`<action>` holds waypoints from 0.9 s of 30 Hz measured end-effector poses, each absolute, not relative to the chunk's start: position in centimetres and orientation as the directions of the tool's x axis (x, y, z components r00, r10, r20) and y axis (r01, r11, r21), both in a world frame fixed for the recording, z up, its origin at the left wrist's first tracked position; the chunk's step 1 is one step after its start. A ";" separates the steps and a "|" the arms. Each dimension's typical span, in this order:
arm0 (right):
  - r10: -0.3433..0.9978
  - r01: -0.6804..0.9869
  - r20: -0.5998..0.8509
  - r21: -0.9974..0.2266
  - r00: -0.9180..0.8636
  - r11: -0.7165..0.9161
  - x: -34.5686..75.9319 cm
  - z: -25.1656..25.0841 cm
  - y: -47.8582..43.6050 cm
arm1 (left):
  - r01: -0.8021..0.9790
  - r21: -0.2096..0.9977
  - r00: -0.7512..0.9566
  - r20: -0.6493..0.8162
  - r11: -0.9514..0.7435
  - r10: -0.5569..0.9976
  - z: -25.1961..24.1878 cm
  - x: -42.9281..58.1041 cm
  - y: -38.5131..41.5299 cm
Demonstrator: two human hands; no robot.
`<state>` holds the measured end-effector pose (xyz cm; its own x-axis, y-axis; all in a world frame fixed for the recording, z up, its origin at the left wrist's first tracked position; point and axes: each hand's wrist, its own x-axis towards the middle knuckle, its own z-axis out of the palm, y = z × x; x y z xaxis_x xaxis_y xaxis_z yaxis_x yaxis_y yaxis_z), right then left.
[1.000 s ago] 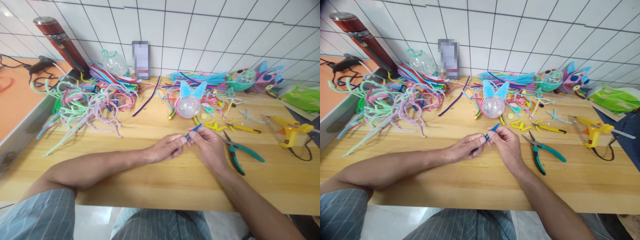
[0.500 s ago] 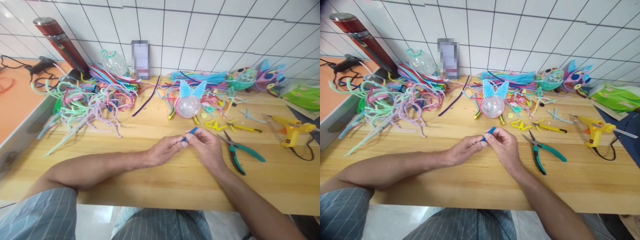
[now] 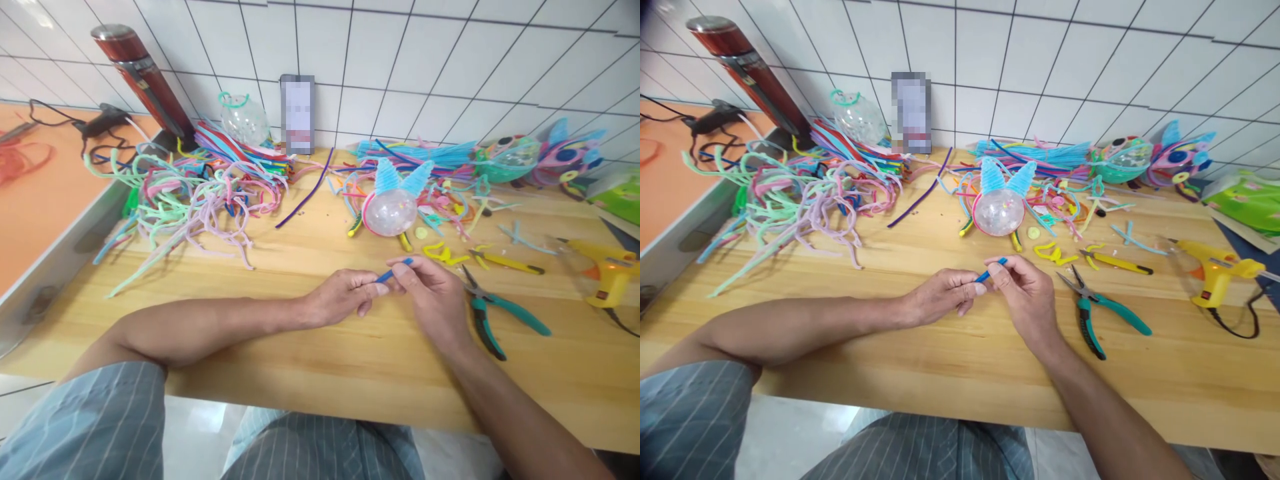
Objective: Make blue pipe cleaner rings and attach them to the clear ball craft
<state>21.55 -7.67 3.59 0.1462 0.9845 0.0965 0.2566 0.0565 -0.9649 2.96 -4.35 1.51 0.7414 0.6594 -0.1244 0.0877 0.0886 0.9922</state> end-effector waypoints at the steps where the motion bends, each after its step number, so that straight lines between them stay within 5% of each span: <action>1: 0.984 0.252 0.098 -0.966 0.146 0.058 21.5 3.6 -7.6 | 0.081 0.992 0.742 -0.122 0.093 0.659 1.5 2.9 -4.4; 27: 0.952 0.430 0.264 -0.885 0.152 0.177 21.7 3.2 -8.5 | -0.009 0.935 0.734 -0.235 0.355 0.638 1.4 3.4 -4.0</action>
